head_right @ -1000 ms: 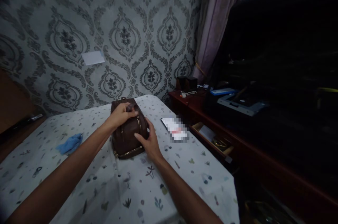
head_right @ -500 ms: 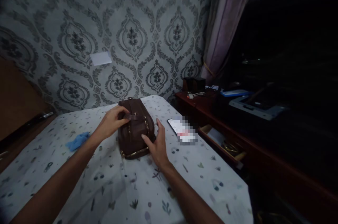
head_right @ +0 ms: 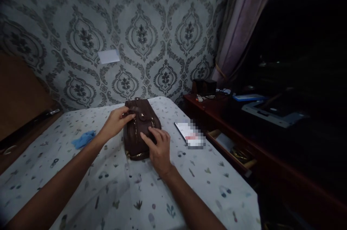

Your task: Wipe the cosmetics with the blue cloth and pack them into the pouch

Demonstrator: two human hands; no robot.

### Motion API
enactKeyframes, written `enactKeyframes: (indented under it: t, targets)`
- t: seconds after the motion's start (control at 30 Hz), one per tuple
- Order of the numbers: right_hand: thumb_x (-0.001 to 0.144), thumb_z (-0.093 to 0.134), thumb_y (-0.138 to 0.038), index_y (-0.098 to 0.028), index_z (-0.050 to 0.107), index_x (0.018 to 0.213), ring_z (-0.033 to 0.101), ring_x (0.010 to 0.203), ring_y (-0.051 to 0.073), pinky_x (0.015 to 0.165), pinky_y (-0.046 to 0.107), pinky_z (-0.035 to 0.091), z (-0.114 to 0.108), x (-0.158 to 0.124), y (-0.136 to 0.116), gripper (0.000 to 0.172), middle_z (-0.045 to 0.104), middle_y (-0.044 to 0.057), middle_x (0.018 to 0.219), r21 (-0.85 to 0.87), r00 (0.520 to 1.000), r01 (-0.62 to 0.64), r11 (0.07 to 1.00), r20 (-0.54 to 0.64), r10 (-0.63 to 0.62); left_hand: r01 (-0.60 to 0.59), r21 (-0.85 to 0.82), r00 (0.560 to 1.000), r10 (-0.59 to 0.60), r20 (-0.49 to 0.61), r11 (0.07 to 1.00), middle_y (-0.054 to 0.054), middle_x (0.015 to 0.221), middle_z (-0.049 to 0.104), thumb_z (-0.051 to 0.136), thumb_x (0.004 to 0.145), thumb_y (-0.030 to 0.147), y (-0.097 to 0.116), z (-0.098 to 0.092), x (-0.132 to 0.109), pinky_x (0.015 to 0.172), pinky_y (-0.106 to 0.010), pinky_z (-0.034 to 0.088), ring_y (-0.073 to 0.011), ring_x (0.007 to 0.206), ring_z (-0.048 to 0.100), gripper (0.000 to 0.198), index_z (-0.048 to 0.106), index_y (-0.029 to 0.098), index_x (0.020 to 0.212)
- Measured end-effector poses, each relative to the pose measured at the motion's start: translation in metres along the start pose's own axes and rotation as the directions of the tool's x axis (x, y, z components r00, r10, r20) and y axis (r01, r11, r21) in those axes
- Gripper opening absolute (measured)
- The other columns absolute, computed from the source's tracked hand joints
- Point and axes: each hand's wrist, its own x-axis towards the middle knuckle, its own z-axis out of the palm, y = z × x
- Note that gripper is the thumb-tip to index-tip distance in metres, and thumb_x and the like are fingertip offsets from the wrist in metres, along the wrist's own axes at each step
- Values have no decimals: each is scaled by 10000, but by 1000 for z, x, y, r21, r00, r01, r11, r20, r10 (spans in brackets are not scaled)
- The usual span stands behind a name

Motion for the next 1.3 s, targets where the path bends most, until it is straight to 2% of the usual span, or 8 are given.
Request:
enactKeyframes:
  t: [0.23,0.43,0.73,0.83,0.93,1.03,1.17,1.3]
  targets:
    - [949,447,-77,-420,564,1369,544,1146,251,942,465,441,0,0,3,554,616,51,1287,51,1000,-10,999,11,10,-72,35,997,71,33,997,2,737,538,592,860,255,9,-6,-3,704,-294,394,-173,762,518,264,489,197,623]
    - [946,459,-88,-414,589,1338,552,1139,248,934,464,450,0,0,4,526,614,47,1294,37,999,-28,999,31,26,-66,-33,996,68,64,997,-4,758,532,581,855,223,15,-7,-10,716,-297,413,-179,781,530,252,479,197,626]
    - [940,478,-78,-419,594,1326,549,1153,249,949,469,440,-1,-1,4,527,610,39,1298,82,997,-67,994,40,64,-90,37,995,91,-33,995,-27,828,592,581,863,161,23,2,-35,805,-338,453,-216,893,557,142,568,203,728]
    - [935,477,-76,-411,602,1318,547,1147,255,945,469,441,-2,-1,3,524,608,48,1277,84,997,-70,994,47,67,-79,16,993,80,-81,997,-42,947,611,609,843,163,18,8,-43,907,-373,457,-237,1017,552,49,601,211,841]
    - [934,485,-81,-400,600,1325,539,1141,260,947,469,440,-2,0,1,517,603,59,1276,79,997,-69,994,46,65,-47,-22,994,45,-103,999,-80,1185,559,661,802,189,7,17,-52,1033,-433,414,-273,1203,491,275,584,224,1064]
    - [938,489,-93,-413,582,1344,539,1138,264,949,470,441,-3,1,0,525,608,56,1276,78,996,-80,994,52,76,-10,-96,995,0,-104,995,-92,1305,499,679,810,252,-7,25,-58,1084,-456,388,-283,1287,453,450,508,254,1226]
    - [942,476,-90,-423,573,1353,540,1138,264,961,473,439,-3,1,1,538,613,52,1266,75,994,-90,993,71,85,-4,-173,997,-10,-78,985,-91,1335,491,669,841,315,-19,27,-62,1096,-441,386,-274,1313,449,463,483,262,1262]
    - [939,476,-84,-421,575,1348,531,1145,266,954,475,441,-4,1,2,539,596,55,1288,67,995,-68,995,79,63,-25,-179,1000,24,-7,983,-95,1344,502,606,896,336,-19,21,-60,1102,-420,386,-260,1310,467,442,463,255,1307]
